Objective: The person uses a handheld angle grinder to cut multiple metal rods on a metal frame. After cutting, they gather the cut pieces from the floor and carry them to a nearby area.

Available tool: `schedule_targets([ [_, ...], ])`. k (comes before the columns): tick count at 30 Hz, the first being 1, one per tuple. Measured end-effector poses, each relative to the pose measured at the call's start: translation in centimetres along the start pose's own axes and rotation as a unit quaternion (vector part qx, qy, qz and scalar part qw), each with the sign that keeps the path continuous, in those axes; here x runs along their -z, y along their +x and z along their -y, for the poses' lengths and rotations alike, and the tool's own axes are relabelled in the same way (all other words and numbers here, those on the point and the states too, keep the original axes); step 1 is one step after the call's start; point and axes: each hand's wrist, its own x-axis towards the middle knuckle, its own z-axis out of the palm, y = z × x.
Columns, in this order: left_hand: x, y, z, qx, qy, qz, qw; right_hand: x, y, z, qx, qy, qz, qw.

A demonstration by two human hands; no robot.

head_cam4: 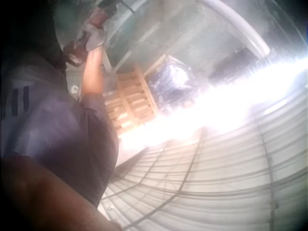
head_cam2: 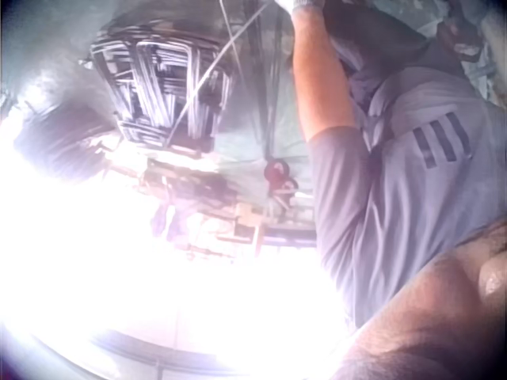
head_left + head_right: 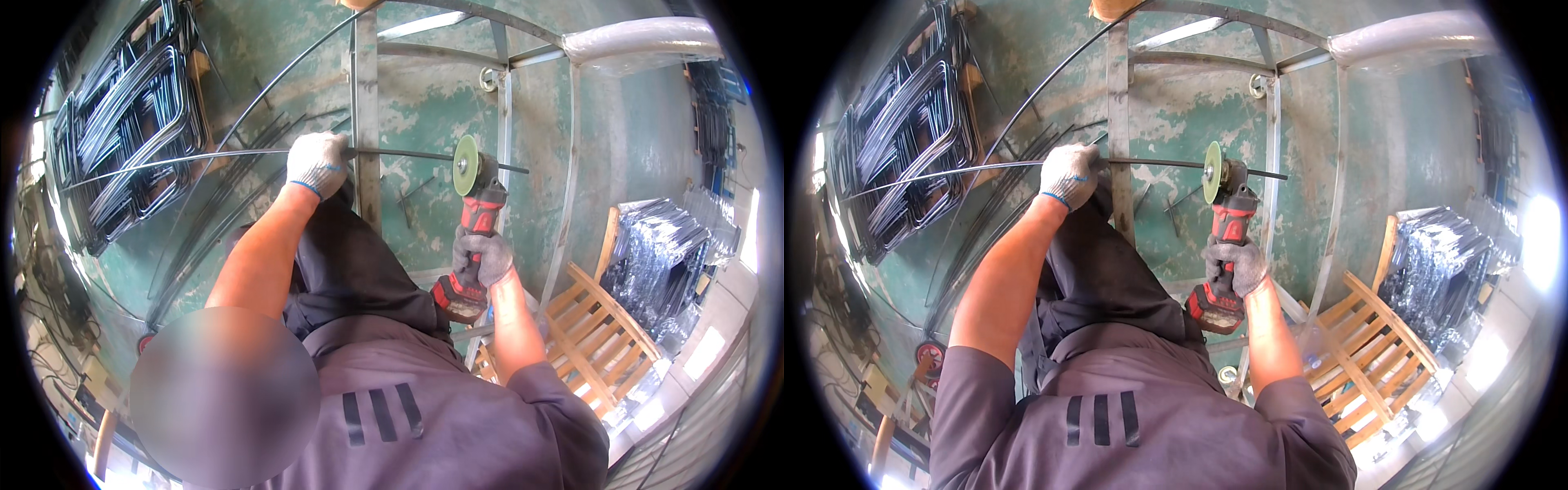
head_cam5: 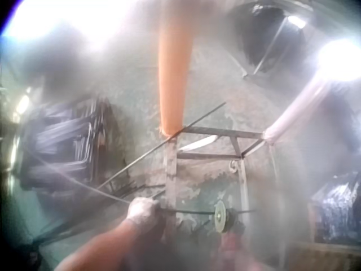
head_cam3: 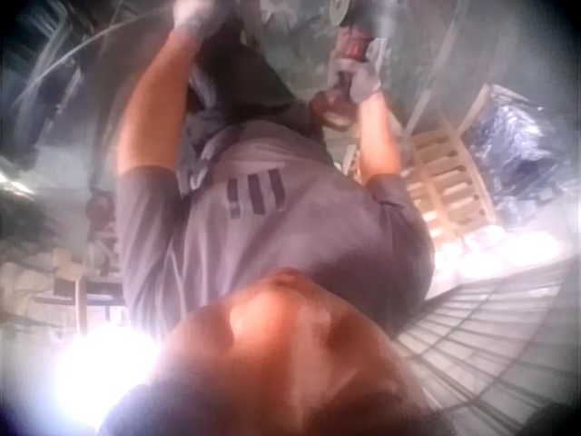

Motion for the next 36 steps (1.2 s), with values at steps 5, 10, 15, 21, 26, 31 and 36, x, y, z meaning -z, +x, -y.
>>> schedule_targets([
  [5,0.70,0.03,-0.25,-0.002,0.006,0.020,1.000,-0.02,-0.22,0.01,-0.001,-0.031,-0.012,0.999],
  [10,0.51,0.19,-0.13,0.001,0.015,0.027,1.000,0.37,0.03,-0.25,0.007,-0.021,-0.001,1.000],
  [15,0.31,0.20,-0.01,-0.002,0.012,0.025,1.000,-0.08,0.09,0.02,-0.007,-0.030,0.007,0.999],
  [21,0.21,0.23,0.01,0.013,0.011,0.032,0.999,0.04,0.17,-0.21,0.003,-0.031,0.002,1.000],
  [26,0.53,0.34,-0.25,0.018,0.029,0.041,0.999,0.25,0.39,-0.49,0.010,-0.018,0.002,1.000],
  [31,0.33,0.20,0.04,0.008,0.004,0.033,0.999,0.24,0.47,-0.52,0.006,-0.029,0.000,1.000],
  [36,0.19,0.15,0.13,0.004,-0.010,0.026,1.000,0.17,0.35,-0.47,-0.001,-0.020,-0.003,1.000],
])
